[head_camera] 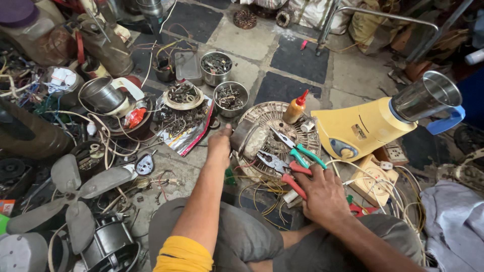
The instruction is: The person repairs a fan motor while sitting on the floor. They use pliers to strip insulation from wires, manipulate the motor housing, and work with various internal electrical components.
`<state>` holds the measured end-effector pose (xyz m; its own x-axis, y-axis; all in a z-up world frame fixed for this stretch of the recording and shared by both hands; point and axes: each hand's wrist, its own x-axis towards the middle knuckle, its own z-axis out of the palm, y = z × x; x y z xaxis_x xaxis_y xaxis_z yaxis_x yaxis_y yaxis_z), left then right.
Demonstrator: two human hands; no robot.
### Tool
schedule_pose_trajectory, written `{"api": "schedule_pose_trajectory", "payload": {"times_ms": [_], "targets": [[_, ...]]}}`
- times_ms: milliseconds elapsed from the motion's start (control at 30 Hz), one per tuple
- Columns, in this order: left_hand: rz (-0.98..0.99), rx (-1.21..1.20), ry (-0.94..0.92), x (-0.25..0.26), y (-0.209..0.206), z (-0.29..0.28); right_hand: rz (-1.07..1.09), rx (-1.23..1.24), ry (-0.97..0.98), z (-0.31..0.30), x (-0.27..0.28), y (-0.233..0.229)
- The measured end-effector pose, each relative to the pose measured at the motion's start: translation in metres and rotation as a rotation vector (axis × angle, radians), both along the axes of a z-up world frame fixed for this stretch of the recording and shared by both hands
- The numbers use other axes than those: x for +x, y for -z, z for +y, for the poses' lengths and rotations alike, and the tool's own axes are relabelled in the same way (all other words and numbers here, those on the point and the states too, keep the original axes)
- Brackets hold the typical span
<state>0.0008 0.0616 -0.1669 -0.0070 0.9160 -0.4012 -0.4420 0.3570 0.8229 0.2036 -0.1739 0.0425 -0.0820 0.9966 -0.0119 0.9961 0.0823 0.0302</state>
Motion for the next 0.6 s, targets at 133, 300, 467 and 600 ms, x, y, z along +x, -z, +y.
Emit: {"api": "schedule_pose_trajectory", "payload": {"times_ms": [133,300,467,600], "targets": [[-0.080,0.036,0.017,-0.005,-0.006,0.001,-0.014,-0.033,0.021,0.001,-0.001,-0.003],[-0.026,0.034,-0.020,-0.007,-0.026,-0.004,-0.030,-0.024,0.009,-0.001,-0.003,-0.006],[-0.046,-0.058,0.028,-0.005,-0.039,-0.007,-0.051,-0.057,0.012,-0.002,-0.003,-0.007],[-0.165,-0.124,0.017,-0.005,-0.031,-0.009,-0.007,0.006,-0.019,-0.001,-0.004,-0.005]]}}
